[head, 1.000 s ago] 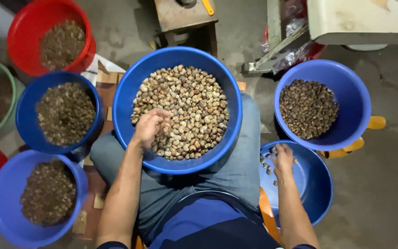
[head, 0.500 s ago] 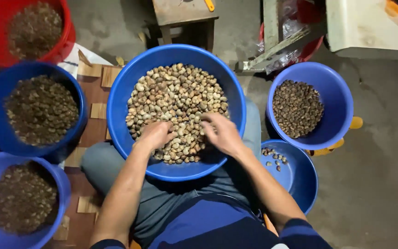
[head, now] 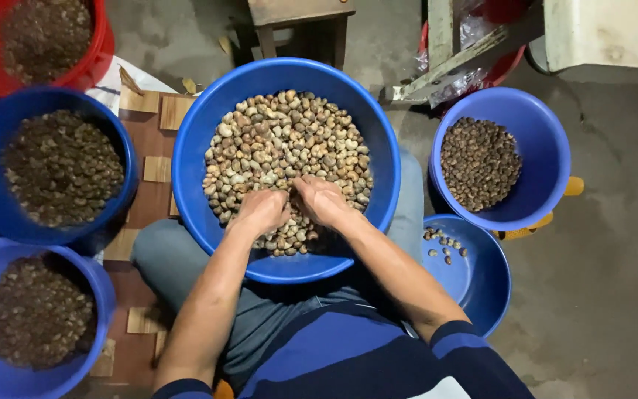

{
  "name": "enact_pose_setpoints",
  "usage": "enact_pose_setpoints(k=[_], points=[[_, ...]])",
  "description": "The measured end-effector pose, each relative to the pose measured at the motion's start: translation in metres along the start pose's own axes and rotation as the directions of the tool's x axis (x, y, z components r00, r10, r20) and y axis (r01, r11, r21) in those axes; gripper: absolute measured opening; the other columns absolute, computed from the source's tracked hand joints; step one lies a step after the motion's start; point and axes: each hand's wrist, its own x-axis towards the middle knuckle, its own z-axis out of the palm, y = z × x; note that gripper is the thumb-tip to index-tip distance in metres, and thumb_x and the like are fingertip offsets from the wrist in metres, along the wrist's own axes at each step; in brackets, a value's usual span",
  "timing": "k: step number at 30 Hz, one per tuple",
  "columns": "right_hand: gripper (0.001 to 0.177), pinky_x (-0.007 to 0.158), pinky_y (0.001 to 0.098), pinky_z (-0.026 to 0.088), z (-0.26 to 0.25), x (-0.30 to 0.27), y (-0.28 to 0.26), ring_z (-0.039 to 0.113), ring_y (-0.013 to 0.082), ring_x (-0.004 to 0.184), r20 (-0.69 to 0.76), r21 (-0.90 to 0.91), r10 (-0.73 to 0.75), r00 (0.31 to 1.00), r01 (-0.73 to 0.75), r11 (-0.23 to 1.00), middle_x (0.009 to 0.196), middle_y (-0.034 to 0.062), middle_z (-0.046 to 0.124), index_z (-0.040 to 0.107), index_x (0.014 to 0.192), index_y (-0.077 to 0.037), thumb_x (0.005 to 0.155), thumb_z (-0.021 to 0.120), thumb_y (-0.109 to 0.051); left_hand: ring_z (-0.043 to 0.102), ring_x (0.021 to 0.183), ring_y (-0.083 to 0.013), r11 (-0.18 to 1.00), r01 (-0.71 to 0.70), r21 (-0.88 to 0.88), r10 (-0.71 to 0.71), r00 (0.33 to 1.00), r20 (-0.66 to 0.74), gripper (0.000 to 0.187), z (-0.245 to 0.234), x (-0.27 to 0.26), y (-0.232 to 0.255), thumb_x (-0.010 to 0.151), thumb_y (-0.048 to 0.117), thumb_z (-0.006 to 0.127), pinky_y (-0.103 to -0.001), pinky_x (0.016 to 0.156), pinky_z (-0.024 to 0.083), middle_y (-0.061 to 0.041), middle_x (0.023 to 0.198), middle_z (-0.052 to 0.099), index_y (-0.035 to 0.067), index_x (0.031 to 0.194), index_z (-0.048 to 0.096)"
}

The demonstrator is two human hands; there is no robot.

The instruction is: Manually sorting nuts from a large central bowl into several smaller surrounding bowls based on visual inspection.

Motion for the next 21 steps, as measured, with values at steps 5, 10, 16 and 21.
enact_pose_setpoints(k=[5,10,16,21], points=[[0.035,0.090,0.0513,0.057,0.020,0.010,0.010,0.070,0.0382,0.108,-0.038,0.168,0.097,0.995,-0.089,0.982,0.113,0.0162,0.071,0.063,0.124,-0.010,0.096,0.065,-0.032,0.069,0.114,-0.0423,0.963,0.057,-0.265,-0.059,0.998,0.003,0.050,-0.074,-0.050,0.030,0.096,0.045,0.057,-0.060,0.096,0.054,-0.024,0.113,0.074,0.003,0.119,0.070],[0.032,0.074,0.0415,0.056,-0.025,0.009,0.009,0.069,0.0308,0.087,0.000,0.846,0.348,0.938,-0.186,0.500,0.095,0.0163,0.072,0.067,0.112,-0.006,0.100,0.066,-0.035,0.061,0.066,-0.0357,0.351,-0.347,-0.870,0.040,0.933,-0.356,0.032,-0.069,-0.043,0.008,0.093,0.024,0.058,-0.047,0.056,0.047,-0.029,0.081,0.061,-0.006,0.105,0.064],[0.025,0.060,0.0253,0.062,-0.073,0.004,-0.019,0.071,0.0122,0.079,0.252,0.965,0.501,0.828,-0.174,-0.198,0.084,-0.0021,0.063,0.066,0.091,-0.013,0.089,0.066,-0.039,0.062,0.047,-0.0211,-0.101,-0.380,-0.919,-0.107,0.923,-0.370,0.037,-0.092,-0.057,0.020,0.099,0.029,0.057,-0.028,0.033,0.046,-0.023,0.074,0.067,-0.006,0.102,0.066],[0.029,0.041,0.0246,0.040,-0.061,0.000,-0.022,0.051,0.0133,0.054,0.187,0.980,0.552,0.813,-0.190,-0.051,0.067,0.0003,0.048,0.060,0.088,-0.007,0.096,0.065,-0.035,0.058,0.043,-0.0107,0.172,-0.314,-0.934,-0.190,0.920,-0.344,0.025,-0.076,-0.039,0.016,0.103,0.023,0.059,-0.021,0.029,0.038,-0.011,0.065,0.066,0.003,0.092,0.068]])
